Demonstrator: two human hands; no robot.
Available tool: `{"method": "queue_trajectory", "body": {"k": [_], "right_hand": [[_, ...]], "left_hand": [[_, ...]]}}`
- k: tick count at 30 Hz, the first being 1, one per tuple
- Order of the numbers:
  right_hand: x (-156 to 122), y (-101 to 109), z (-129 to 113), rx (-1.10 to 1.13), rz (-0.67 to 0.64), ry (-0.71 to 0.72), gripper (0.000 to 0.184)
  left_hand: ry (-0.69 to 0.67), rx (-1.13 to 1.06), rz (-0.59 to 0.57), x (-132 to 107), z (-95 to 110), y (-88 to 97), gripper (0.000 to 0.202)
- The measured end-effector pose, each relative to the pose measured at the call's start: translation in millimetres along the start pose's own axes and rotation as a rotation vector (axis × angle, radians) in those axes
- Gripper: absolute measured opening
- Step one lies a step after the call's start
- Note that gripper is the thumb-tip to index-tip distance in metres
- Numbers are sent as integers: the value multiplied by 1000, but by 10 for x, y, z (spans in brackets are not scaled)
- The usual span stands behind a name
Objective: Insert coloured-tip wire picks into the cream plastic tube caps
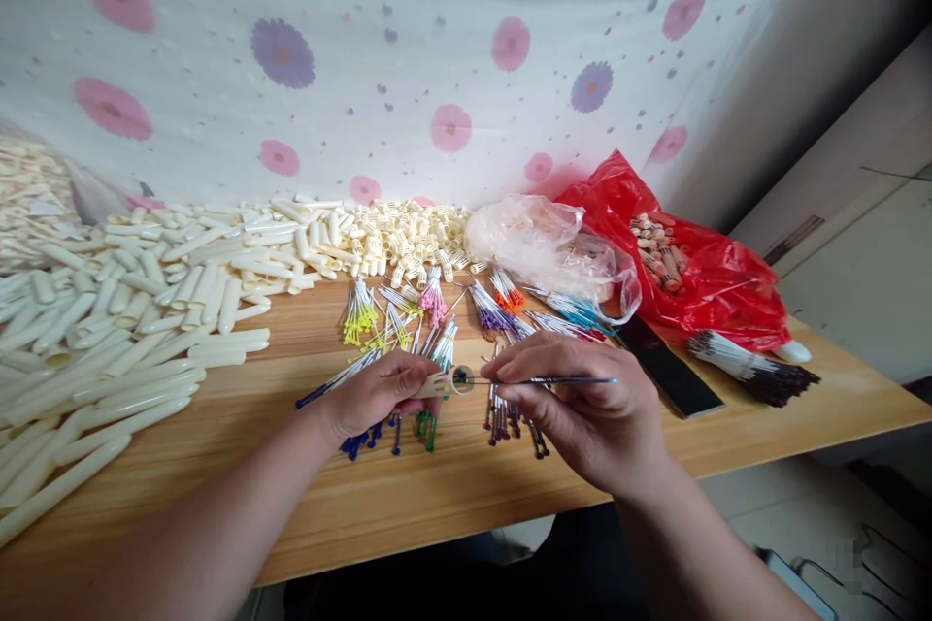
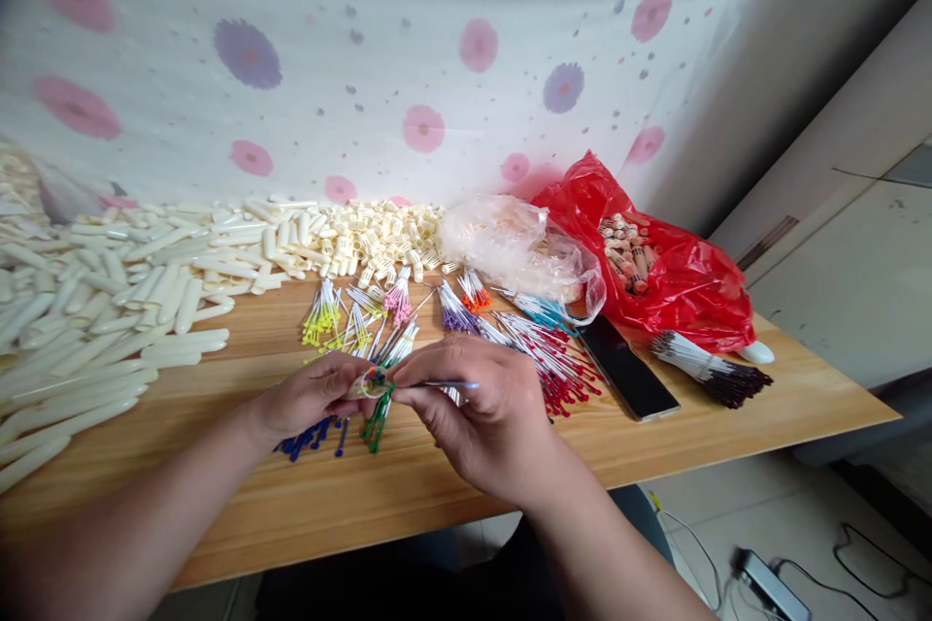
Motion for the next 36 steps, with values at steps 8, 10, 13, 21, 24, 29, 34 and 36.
{"method": "queue_trajectory", "body": {"k": [8, 10, 13, 21, 24, 29, 34, 36], "right_hand": [[-32, 70, 67, 54, 55, -33, 20], [-31, 77, 66, 63, 63, -28, 20], [-29, 55, 51, 39, 45, -9, 16], [-57, 68, 39, 39, 50, -3, 16], [-59, 94, 40, 50, 80, -6, 18], [-70, 26, 98, -15, 20, -57, 11], [-77, 66, 73, 16, 61, -46, 15], [-74, 83, 56, 35, 79, -36, 17]], "left_hand": [[0, 25, 4, 10, -4, 10, 62], [7, 35, 4, 11, -27, 18, 62], [16, 40, 11, 11, -51, 32, 62], [17, 101, 11, 10, -81, 55, 63], [19, 103, 13, 9, -105, 70, 62], [12, 116, 17, 4, -126, 85, 61], [27, 131, 21, 1, -107, 78, 62], [23, 123, 13, 3, -77, 58, 62]]}}
Point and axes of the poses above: each hand's wrist, its own x-axis towards the middle knuckle, its own y-axis out of the back of the hand, z = x × y, the point moved 9 cm from there along x, towards the middle knuckle, and after that the axes turned 8 degrees about z, right-handed, at the moved point
